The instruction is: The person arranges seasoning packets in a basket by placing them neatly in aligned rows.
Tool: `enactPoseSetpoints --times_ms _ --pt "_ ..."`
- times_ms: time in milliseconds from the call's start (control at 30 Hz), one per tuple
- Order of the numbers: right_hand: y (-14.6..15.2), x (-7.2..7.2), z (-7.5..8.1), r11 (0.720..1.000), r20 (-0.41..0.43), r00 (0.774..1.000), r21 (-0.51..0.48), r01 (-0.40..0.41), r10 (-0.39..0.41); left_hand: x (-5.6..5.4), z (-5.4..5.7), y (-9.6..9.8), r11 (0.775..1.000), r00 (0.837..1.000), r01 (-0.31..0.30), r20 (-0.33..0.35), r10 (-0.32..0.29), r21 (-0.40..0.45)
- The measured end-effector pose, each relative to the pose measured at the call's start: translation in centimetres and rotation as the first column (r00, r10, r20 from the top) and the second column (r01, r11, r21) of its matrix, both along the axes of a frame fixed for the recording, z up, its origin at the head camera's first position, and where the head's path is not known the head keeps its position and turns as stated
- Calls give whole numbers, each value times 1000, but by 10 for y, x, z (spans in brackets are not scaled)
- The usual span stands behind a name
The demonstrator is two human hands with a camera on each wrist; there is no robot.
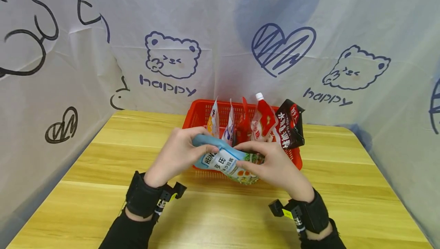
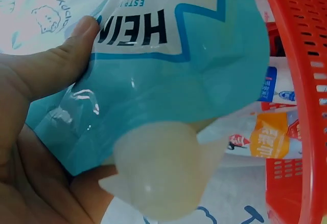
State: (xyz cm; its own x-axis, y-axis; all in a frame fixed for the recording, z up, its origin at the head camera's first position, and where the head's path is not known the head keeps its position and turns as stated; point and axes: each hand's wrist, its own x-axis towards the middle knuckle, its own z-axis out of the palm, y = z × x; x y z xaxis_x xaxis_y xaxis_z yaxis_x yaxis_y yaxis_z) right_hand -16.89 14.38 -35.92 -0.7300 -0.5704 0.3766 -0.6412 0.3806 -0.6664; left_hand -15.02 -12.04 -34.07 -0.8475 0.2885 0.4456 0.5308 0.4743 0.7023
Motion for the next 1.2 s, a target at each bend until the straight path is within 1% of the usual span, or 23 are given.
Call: enactPoseSetpoints --times_ms 133,233,333,500,600,767,867,967,1100,1200 --pt "-4 0 -2 997 4 999 71 -39 39 -1 -1 4 999 999 28 -19 -29 -30" --pt "-5 0 -2 996 4 999 79 -52 51 0 -2 6 999 999 31 -17 -31 -38" --pt "-6 0 -2 997 2 999 59 -54 54 0 -2 5 999 1000 26 -8 -27 -28" --pt "-8 -1 -5 998 -17 998 -5 -55 55 1 1 3 999 999 37 6 -37 8" --pt "-10 -2 -7 997 -28 998 -49 -56 54 2 3 -1 999 1000 30 1 -30 23" --pt "-13 -1 -10 991 -9 999 -128 -40 39 2 8 -9 999 1000 9 -28 -8 42" --pt "-16 -1 -13 983 6 999 -177 -44 46 2 9 -13 999 998 8 -63 -6 37" --pt "-19 -1 -16 976 29 997 -208 -67 75 0 8 -14 999 993 42 -113 -38 32" --pt "-23 1 -19 971 71 990 -217 -100 118 0 6 -13 995 976 95 -200 -89 21" --pt "-27 1 -22 968 93 985 -223 -119 143 0 6 -12 995 962 103 -254 -97 8"
